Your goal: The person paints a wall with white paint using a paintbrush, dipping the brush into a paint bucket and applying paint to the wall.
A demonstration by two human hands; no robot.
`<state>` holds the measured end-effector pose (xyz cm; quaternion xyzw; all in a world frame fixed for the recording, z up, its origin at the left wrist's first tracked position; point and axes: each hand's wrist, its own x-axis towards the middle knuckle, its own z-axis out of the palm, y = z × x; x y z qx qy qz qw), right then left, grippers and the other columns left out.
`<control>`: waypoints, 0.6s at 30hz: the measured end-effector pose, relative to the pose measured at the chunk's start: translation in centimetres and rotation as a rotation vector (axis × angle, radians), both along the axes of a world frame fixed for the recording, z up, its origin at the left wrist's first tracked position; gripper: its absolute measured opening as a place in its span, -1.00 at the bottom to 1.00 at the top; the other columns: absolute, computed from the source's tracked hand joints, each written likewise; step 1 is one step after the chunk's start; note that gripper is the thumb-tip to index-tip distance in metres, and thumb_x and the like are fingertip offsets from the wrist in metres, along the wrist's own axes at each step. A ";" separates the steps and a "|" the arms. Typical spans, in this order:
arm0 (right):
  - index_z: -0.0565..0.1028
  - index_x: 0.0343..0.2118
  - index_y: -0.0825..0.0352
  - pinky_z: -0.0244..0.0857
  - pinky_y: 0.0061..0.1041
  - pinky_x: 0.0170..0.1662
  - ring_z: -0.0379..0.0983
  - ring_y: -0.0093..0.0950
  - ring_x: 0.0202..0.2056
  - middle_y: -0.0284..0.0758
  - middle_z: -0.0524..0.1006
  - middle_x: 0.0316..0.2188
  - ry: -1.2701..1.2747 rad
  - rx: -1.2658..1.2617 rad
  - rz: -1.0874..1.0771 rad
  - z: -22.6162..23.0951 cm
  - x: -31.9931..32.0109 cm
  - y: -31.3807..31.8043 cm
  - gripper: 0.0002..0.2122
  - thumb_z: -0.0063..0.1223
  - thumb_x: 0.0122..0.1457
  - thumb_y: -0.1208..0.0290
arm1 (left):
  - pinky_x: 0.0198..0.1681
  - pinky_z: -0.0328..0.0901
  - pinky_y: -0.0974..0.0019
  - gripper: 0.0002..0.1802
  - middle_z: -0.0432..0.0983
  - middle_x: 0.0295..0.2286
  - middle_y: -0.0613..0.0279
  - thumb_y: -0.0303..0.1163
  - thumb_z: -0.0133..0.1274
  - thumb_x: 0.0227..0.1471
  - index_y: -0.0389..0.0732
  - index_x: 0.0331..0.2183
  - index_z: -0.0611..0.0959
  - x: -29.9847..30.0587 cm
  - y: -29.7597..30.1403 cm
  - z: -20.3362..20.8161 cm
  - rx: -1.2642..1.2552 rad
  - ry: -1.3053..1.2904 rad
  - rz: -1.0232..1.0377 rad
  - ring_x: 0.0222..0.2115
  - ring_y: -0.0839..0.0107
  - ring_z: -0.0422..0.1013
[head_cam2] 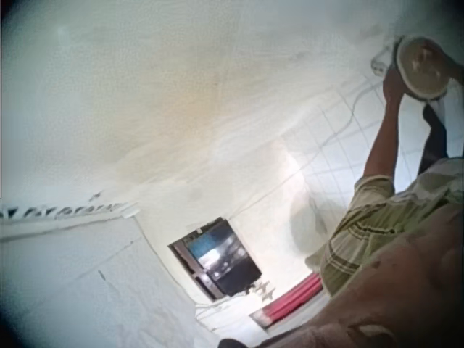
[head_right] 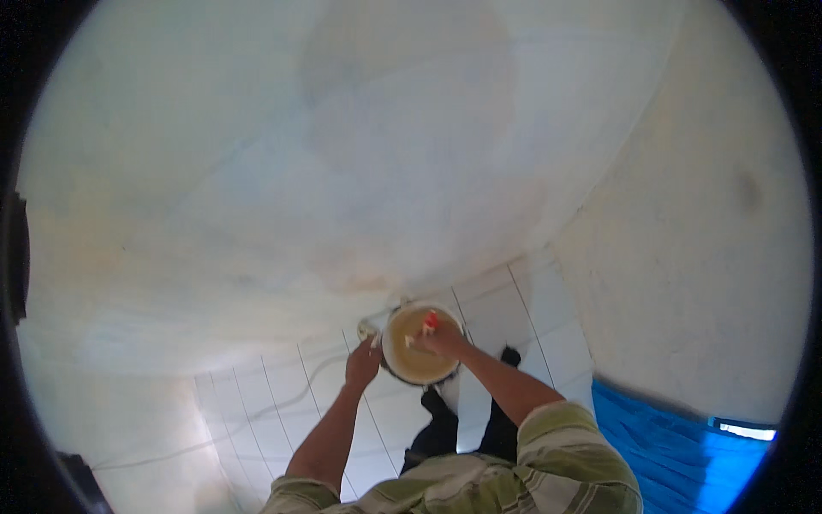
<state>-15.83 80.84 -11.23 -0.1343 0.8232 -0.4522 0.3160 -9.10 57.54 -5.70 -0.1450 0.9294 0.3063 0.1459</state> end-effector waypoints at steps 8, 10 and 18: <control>0.53 -0.07 0.41 0.44 -0.35 -0.02 0.57 -0.33 -0.13 -0.19 0.61 -0.14 -0.854 -1.043 -0.650 6.7 3.5 8.1 -0.70 0.16 0.11 0.48 | -0.17 0.43 0.29 -0.53 0.67 -0.36 0.10 -0.18 0.08 0.18 -0.18 0.06 0.59 -5.8 -1.3 7.0 0.326 0.207 0.180 -0.32 0.39 0.59; 0.51 -0.03 0.42 0.42 -0.30 0.03 0.56 -0.30 -0.08 -0.16 0.59 -0.09 -0.899 -1.263 -0.675 8.8 3.9 9.9 -0.67 0.12 0.11 0.49 | -0.18 0.44 0.32 -0.54 0.67 -0.32 0.08 -0.20 0.06 0.20 -0.22 0.07 0.58 -8.5 1.1 12.0 0.427 0.277 0.140 -0.32 0.39 0.60; 0.36 0.11 0.42 0.40 -0.26 0.13 0.51 -0.27 0.01 -0.13 0.50 0.02 -0.556 -1.691 -0.531 27.3 -1.8 14.9 -0.51 0.09 0.11 0.35 | -0.14 0.44 0.31 -0.60 0.65 -0.22 0.00 -0.23 0.05 0.23 -0.25 0.01 0.62 -17.4 10.7 27.5 0.481 0.501 -0.316 -0.26 0.35 0.60</control>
